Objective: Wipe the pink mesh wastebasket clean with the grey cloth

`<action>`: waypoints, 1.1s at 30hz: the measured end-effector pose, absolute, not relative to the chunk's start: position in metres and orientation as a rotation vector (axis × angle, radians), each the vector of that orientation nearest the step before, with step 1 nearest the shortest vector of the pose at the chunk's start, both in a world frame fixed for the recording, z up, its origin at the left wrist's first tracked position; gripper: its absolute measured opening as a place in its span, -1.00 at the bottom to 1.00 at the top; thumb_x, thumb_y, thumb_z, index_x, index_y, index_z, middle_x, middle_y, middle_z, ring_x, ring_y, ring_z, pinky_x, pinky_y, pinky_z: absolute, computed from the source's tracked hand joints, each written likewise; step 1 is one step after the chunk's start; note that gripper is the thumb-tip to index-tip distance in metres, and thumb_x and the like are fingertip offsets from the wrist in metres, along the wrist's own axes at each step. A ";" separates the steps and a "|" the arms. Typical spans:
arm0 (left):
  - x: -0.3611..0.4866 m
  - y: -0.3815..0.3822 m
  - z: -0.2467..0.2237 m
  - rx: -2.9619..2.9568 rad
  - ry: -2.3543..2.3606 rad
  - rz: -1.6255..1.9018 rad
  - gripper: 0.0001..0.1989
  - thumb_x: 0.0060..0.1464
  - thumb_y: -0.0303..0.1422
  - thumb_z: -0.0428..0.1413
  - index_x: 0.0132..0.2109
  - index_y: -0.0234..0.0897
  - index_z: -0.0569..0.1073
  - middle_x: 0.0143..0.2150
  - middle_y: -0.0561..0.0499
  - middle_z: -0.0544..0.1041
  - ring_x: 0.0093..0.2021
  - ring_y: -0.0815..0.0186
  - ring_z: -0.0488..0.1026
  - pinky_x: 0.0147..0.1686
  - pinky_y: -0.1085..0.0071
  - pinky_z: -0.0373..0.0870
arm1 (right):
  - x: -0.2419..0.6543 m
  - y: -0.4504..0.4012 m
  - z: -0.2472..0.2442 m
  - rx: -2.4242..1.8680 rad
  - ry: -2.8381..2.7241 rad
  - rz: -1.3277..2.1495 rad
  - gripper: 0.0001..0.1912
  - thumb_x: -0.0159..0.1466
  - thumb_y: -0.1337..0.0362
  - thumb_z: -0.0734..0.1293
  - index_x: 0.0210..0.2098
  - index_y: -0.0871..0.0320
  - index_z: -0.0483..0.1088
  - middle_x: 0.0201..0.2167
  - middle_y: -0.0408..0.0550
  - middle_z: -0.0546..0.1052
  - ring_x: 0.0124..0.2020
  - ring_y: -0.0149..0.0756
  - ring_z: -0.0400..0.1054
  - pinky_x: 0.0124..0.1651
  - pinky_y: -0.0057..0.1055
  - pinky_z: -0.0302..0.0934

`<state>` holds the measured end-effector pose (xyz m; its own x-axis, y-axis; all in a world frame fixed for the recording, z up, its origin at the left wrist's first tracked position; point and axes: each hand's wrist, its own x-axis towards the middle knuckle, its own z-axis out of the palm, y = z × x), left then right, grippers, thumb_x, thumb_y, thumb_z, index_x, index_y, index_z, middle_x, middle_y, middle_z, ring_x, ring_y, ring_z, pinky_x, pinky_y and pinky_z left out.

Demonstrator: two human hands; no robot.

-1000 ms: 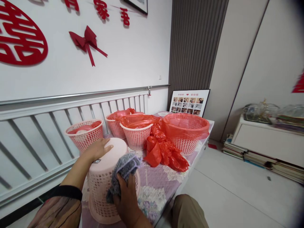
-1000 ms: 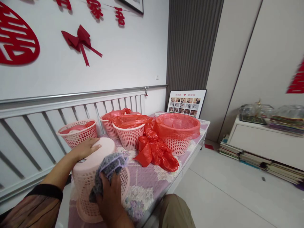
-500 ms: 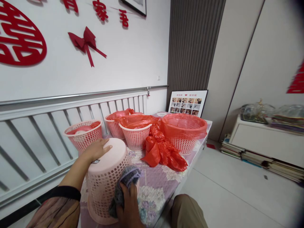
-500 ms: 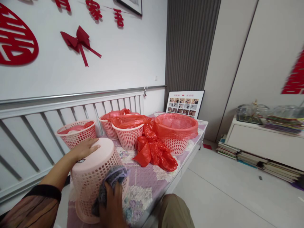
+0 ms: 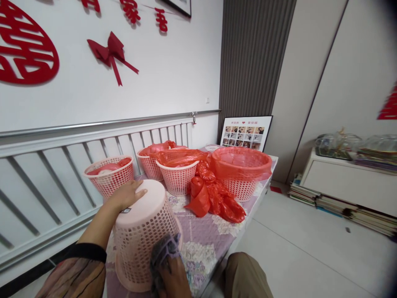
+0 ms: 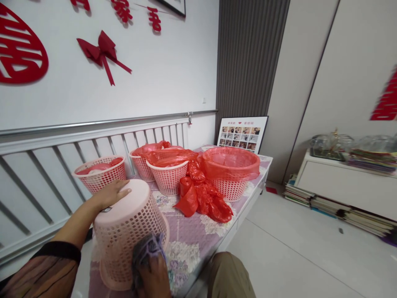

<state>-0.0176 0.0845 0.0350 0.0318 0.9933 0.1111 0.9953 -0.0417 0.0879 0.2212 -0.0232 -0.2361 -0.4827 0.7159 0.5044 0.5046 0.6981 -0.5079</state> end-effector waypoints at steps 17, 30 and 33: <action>-0.018 0.084 0.034 -2.209 -2.192 -0.230 -0.16 0.15 0.16 -0.21 0.36 -0.35 0.24 0.35 -0.24 0.31 0.33 -0.01 0.26 0.29 0.13 0.14 | 0.232 0.053 -0.170 -1.065 -1.484 0.780 -0.65 0.08 0.38 0.20 -0.16 0.17 0.46 -0.21 -0.01 0.51 -0.10 -0.16 0.41 0.05 -0.17 0.32; -0.023 0.087 0.031 -2.228 -2.174 -0.237 -0.14 0.13 0.20 -0.20 0.34 -0.32 0.27 0.35 -0.20 0.33 0.29 -0.02 0.30 0.27 0.15 0.18 | 0.220 0.098 -0.092 -0.895 -1.482 0.913 -0.53 0.21 0.26 0.22 0.10 0.15 0.43 0.07 0.03 0.50 0.14 -0.19 0.35 0.28 -0.20 0.16; -0.024 0.087 0.032 -2.237 -2.166 -0.239 -0.15 0.13 0.20 -0.19 0.35 -0.32 0.26 0.32 -0.20 0.36 0.28 -0.01 0.32 0.28 0.16 0.18 | 0.229 0.094 -0.137 -0.955 -1.471 0.997 -0.54 0.16 0.28 0.21 0.02 0.22 0.48 -0.01 0.08 0.58 0.06 -0.13 0.44 0.22 -0.11 0.24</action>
